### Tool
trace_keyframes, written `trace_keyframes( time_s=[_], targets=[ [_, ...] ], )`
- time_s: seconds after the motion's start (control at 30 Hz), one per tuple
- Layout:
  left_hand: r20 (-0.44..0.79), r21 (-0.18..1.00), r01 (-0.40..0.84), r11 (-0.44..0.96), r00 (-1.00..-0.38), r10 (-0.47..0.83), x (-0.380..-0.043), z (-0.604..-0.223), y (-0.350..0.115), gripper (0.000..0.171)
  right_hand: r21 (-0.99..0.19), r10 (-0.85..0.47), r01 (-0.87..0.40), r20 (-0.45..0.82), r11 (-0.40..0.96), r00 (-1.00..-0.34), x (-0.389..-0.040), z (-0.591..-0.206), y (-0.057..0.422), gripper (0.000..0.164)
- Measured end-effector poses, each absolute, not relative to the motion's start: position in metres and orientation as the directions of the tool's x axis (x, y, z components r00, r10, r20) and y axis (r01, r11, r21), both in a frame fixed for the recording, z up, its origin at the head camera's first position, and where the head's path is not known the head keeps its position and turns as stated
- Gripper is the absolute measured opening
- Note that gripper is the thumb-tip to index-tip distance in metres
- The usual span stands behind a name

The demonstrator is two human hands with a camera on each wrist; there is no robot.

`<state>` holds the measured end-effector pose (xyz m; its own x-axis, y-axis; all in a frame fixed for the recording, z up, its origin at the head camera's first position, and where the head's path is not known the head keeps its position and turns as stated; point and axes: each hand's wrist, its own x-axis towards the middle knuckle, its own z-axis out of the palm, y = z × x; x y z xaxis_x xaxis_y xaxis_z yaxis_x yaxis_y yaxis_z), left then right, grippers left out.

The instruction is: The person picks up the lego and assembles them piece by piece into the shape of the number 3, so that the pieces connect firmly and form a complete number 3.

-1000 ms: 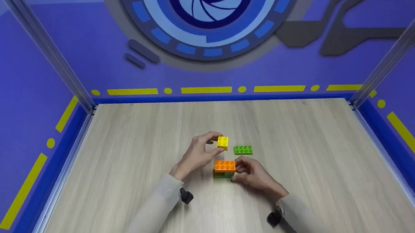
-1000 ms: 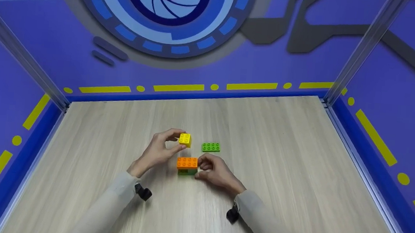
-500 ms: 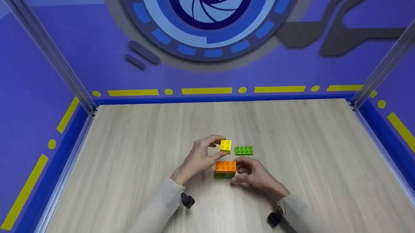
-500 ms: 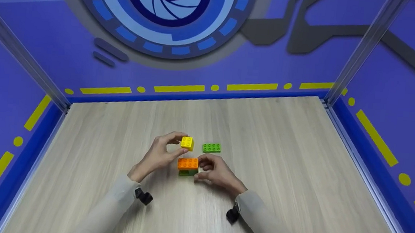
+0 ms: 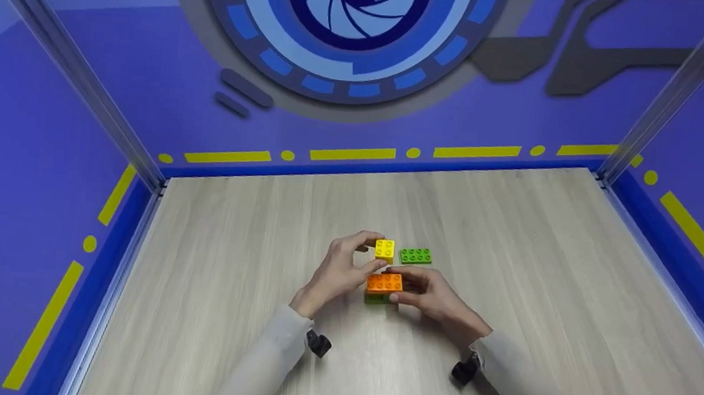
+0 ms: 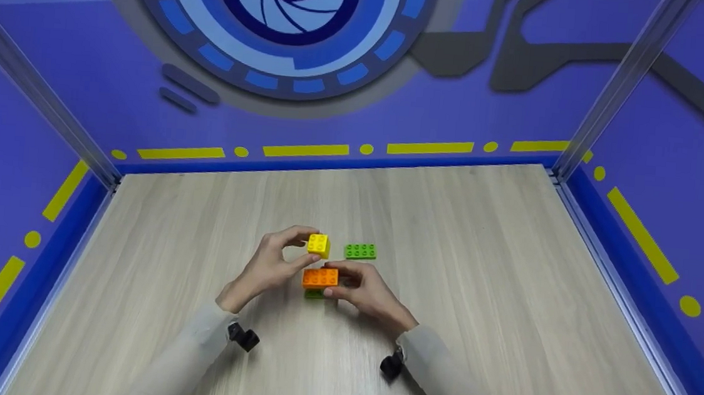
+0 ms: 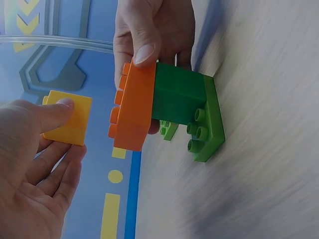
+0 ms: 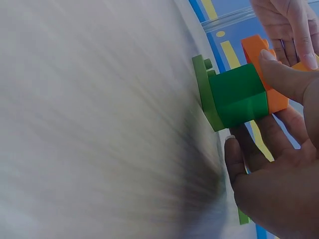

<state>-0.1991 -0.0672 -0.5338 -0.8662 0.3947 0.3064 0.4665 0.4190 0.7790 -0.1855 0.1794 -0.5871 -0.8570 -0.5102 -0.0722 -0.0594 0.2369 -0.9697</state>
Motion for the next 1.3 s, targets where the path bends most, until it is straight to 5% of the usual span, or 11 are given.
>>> trace_keyframes(
  time_s=[0.57,1.3],
  targets=[
    [0.348,0.764,0.507,0.398,-0.845,0.407,-0.195,-0.532,-0.066,0.041,-0.976,-0.502,-0.068,-0.046,0.207,-0.864,-0.186,-0.588,0.177,0.037],
    [0.356,0.765,0.529,0.368,-0.822,0.444,-0.188,-0.531,-0.064,0.041,-0.994,-0.568,-0.072,0.015,0.077,-0.823,-0.188,-0.593,0.177,0.040]
  ],
)
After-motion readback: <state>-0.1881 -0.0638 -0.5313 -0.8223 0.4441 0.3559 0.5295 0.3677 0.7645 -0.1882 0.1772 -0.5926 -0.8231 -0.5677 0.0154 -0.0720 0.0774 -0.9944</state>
